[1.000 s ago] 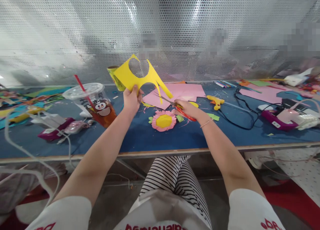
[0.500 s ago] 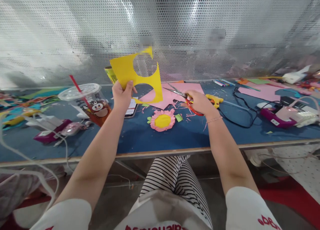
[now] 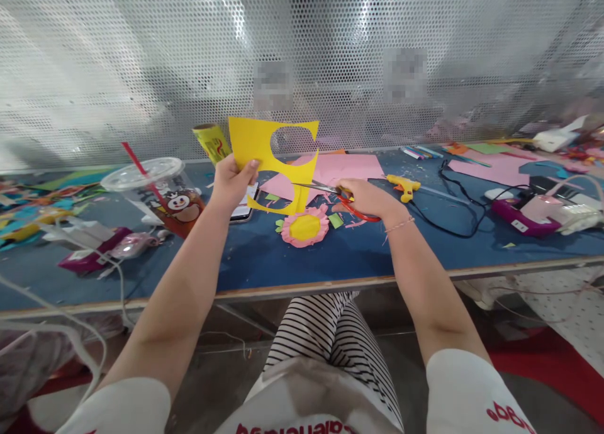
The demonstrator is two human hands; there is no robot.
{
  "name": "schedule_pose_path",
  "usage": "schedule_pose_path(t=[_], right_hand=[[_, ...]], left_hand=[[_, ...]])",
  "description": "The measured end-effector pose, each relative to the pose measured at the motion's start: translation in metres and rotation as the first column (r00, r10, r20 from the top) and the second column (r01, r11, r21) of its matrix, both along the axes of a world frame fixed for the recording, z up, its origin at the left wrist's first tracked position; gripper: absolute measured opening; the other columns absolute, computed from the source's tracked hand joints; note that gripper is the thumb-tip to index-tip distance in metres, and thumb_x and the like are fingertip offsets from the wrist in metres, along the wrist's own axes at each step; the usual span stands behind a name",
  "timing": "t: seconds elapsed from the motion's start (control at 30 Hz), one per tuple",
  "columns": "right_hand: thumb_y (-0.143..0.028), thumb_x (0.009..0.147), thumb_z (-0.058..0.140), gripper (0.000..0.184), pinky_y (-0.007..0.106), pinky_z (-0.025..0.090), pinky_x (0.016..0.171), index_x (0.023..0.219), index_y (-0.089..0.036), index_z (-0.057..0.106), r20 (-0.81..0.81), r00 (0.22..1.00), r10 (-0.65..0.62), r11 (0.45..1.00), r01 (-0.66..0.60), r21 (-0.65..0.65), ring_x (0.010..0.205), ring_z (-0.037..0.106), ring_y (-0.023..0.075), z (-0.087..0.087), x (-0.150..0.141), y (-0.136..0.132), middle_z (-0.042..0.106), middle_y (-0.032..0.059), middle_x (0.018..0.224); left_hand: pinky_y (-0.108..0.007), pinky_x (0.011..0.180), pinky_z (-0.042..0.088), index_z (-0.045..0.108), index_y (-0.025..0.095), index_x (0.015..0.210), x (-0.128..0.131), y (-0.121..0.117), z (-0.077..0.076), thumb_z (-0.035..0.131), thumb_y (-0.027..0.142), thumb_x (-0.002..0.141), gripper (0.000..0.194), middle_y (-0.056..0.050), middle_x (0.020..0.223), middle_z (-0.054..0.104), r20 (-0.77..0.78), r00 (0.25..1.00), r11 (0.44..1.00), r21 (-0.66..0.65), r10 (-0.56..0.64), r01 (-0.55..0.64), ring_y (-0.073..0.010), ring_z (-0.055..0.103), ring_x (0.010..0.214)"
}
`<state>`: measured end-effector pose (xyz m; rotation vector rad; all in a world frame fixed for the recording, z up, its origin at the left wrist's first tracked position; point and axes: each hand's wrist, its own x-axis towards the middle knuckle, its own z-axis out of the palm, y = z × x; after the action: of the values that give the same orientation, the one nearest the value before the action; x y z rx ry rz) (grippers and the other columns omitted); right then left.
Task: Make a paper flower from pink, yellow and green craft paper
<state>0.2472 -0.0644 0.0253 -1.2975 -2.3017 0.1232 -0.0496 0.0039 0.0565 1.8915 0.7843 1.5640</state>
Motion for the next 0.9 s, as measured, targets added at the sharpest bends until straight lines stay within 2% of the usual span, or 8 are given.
schedule_pose_path(t=[0.23,0.37,0.47,0.7,0.8,0.9], right_hand=[[-0.041,0.076,0.057,0.024,0.027,0.036,0.062,0.087,-0.02,0.058,0.037,0.999,0.016,1.0,-0.017,0.007,0.067,0.05,0.0159,0.0026,-0.0051,-0.0017,0.06,0.0037,0.079],[-0.042,0.075,0.059,0.022,0.026,0.033,0.059,0.081,-0.021,0.058,0.049,0.999,0.006,1.0,-0.006,-0.003,0.063,0.049,0.0148,0.0023,-0.003,-0.0013,0.06,0.002,0.073],[-0.043,0.072,0.062,0.023,0.026,0.032,0.058,0.077,-0.021,0.059,0.041,0.999,-0.001,1.0,0.001,0.0,0.062,0.049,0.0148,0.003,-0.002,-0.0015,0.06,0.0016,0.071],[-0.045,0.072,0.061,0.024,0.026,0.031,0.057,0.075,-0.021,0.059,0.04,0.998,-0.046,0.999,0.045,0.031,0.061,0.05,0.0151,0.0071,-0.0033,-0.0042,0.061,0.0014,0.07],[-0.044,0.073,0.06,0.023,0.026,0.033,0.058,0.076,-0.021,0.06,0.047,0.996,-0.07,0.996,0.068,0.059,0.064,0.051,0.0161,0.0075,-0.0035,-0.0047,0.061,0.0024,0.072],[-0.044,0.072,0.061,0.027,0.028,0.037,0.062,0.087,-0.021,0.06,0.04,0.995,-0.087,0.994,0.085,0.063,0.069,0.053,0.0183,0.0064,-0.0018,-0.0043,0.063,0.0045,0.081]], left_hand=[[-0.016,0.04,0.03,0.05,0.017,0.06,0.0031,-0.0006,-0.0023,0.067,0.036,0.072,0.029,0.004,0.045,0.046,-0.033,0.999,1.0,-0.006,-0.019,0.018,-0.0044,0.04,0.04],[-0.017,0.041,0.032,0.05,0.017,0.06,0.0024,-0.0001,-0.0027,0.065,0.039,0.074,0.03,0.004,0.044,0.045,-0.09,0.996,0.999,0.035,-0.004,0.007,-0.0048,0.04,0.04],[-0.017,0.04,0.031,0.051,0.017,0.06,0.0022,-0.0007,-0.0019,0.066,0.037,0.074,0.029,0.004,0.044,0.046,-0.09,0.996,1.0,0.018,-0.014,0.016,-0.0048,0.04,0.04],[-0.016,0.042,0.03,0.052,0.014,0.061,0.0037,-0.0016,-0.0016,0.067,0.025,0.073,0.022,0.003,0.046,0.047,-0.015,0.999,0.997,-0.071,-0.037,0.036,-0.0039,0.042,0.04],[-0.017,0.042,0.031,0.053,0.015,0.061,0.0039,-0.0004,-0.0031,0.066,0.027,0.074,0.022,0.004,0.046,0.048,-0.041,0.999,0.999,-0.039,-0.015,0.013,-0.0045,0.042,0.041],[-0.018,0.044,0.034,0.052,0.016,0.059,0.0032,0.0024,-0.0045,0.064,0.034,0.076,0.027,0.003,0.048,0.049,-0.092,0.995,0.999,0.037,0.034,-0.031,-0.0056,0.044,0.043]])
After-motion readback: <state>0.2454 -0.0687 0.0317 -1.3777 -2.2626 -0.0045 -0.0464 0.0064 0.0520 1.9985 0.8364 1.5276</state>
